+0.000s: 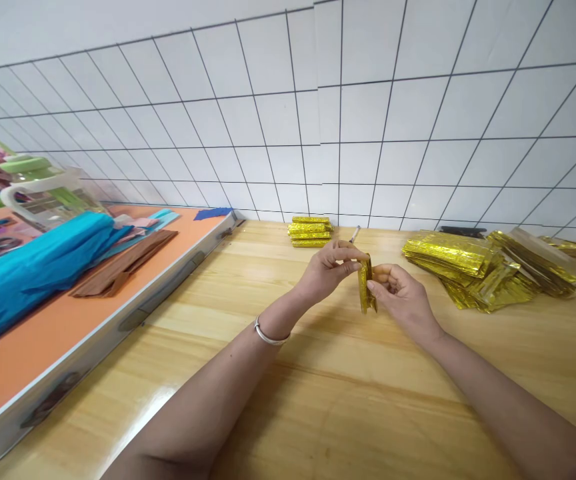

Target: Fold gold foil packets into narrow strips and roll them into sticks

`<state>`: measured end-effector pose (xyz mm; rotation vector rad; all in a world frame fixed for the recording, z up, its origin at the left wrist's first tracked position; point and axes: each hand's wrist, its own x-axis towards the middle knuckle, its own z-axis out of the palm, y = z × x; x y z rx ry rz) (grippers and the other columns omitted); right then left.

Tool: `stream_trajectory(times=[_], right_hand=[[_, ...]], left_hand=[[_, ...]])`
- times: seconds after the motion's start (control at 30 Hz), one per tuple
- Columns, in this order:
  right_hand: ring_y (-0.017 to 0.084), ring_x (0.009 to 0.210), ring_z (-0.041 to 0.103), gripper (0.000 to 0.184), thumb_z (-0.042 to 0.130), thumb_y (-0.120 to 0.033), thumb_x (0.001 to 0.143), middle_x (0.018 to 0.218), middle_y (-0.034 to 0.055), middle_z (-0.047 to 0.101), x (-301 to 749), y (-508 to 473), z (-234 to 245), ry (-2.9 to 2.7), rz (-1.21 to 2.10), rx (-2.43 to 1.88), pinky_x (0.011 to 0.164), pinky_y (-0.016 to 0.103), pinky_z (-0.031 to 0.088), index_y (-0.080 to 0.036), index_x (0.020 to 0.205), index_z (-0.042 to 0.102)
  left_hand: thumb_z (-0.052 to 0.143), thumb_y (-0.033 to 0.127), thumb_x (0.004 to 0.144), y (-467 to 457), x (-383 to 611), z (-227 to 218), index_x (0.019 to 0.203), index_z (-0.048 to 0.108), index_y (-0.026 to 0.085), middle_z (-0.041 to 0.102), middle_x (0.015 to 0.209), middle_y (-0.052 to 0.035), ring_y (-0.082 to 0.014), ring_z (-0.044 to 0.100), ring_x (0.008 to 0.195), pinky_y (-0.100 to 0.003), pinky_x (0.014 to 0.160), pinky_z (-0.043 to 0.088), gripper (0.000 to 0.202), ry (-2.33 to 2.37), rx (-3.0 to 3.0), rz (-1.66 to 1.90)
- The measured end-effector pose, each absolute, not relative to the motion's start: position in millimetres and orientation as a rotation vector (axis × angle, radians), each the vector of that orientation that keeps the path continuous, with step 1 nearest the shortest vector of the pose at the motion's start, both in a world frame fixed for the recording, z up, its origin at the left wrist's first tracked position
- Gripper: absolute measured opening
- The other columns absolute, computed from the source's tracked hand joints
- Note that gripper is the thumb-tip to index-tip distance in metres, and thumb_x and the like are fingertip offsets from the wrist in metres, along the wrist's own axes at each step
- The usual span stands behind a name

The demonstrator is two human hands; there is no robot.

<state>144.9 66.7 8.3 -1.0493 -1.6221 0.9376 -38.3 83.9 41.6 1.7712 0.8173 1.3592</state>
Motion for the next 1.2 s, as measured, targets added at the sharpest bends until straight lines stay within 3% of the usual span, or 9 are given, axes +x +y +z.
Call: stream_trajectory(times=[0.3, 0.77, 1.2], right_hand=[[0.016, 0.069, 0.062, 0.026, 0.062, -0.036, 0.078, 0.083, 0.0027, 0.067, 143, 64, 7, -1.672, 0.878, -1.093, 0.059, 0.029, 0.052, -0.023, 0.101, 0.060], [0.017, 0.072, 0.063, 0.026, 0.061, -0.036, 0.079, 0.087, 0.0041, 0.068, 141, 64, 6, -1.682, 0.857, -1.087, 0.063, 0.031, 0.053, -0.023, 0.102, 0.063], [0.019, 0.084, 0.063, 0.028, 0.060, -0.035, 0.081, 0.097, 0.0041, 0.068, 143, 64, 5, -1.745, 0.836, -1.000, 0.077, 0.035, 0.052, -0.024, 0.107, 0.062]], left_hand=[[0.069, 0.029, 0.076, 82, -36, 40, 0.090, 0.072, 0.021, 0.058, 0.092, -0.0052, -0.0165, 0.052, 0.090, -0.026, 0.071, 0.044, 0.017, 0.879, 1.740, 1.361], [0.066, 0.030, 0.076, 87, -38, 30, 0.089, 0.065, 0.017, 0.060, 0.088, -0.0033, -0.0116, 0.052, 0.076, -0.023, 0.066, 0.044, 0.019, 0.989, 1.650, 1.314], [0.065, 0.027, 0.076, 86, -37, 34, 0.084, 0.061, 0.015, 0.059, 0.079, -0.0010, -0.0097, 0.051, 0.071, -0.023, 0.065, 0.042, 0.015, 1.109, 1.605, 1.281]])
